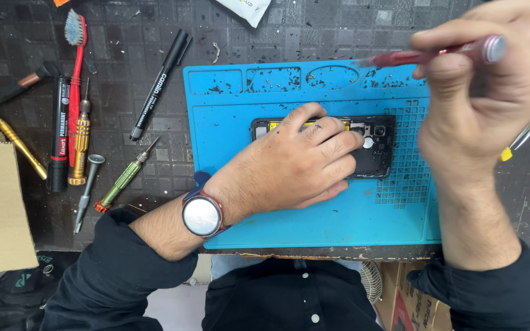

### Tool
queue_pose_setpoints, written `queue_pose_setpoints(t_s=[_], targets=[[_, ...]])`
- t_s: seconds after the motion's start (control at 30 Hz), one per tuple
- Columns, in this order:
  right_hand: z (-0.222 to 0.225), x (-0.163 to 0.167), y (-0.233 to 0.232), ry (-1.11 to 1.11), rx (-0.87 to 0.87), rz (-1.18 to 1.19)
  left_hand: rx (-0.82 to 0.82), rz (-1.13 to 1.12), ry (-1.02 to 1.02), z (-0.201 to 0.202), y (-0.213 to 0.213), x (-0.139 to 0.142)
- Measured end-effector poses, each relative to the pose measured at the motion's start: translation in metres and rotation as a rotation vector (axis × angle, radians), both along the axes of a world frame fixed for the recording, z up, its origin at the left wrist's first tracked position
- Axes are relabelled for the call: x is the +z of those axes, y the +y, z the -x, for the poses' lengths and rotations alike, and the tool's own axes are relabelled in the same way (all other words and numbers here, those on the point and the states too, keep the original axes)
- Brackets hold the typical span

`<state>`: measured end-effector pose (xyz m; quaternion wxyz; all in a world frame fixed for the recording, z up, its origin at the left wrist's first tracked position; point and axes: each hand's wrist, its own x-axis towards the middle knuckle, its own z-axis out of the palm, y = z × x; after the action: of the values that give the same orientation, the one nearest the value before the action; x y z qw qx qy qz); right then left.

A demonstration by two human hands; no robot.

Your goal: The person repairs a disassembled smartphone on a blue silicone mat. They use tweezers to work on internal components, lift and reposition the phone, then use a precision screwdriver to unscrew and adjust parts inside the phone body throughout the clip.

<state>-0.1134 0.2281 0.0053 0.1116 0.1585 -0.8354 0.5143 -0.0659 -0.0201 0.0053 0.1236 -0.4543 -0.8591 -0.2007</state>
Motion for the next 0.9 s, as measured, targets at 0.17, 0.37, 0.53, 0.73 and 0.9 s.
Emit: queue_pose_setpoints(t_s=[0.17, 0.37, 0.53, 0.73, 0.9], targets=[[0.011, 0.004, 0.019, -0.147, 0.066, 0.16, -0.005, -0.022, -0.009, 0.0, -0.001, -0.001], [0.019, 0.016, 0.03, -0.359, 0.156, 0.255, -0.055, -0.113, -0.125, 0.002, -0.007, 0.001], [0.025, 0.029, 0.023, -0.502, 0.21, 0.299, -0.056, -0.227, -0.215, 0.003, -0.008, 0.003], [0.018, 0.05, 0.01, -0.668, 0.285, 0.27, -0.042, -0.249, -0.244, 0.004, -0.009, 0.004], [0.019, 0.056, 0.001, -0.707, 0.349, 0.164, -0.01, -0.253, -0.3, 0.003, -0.009, 0.007]])
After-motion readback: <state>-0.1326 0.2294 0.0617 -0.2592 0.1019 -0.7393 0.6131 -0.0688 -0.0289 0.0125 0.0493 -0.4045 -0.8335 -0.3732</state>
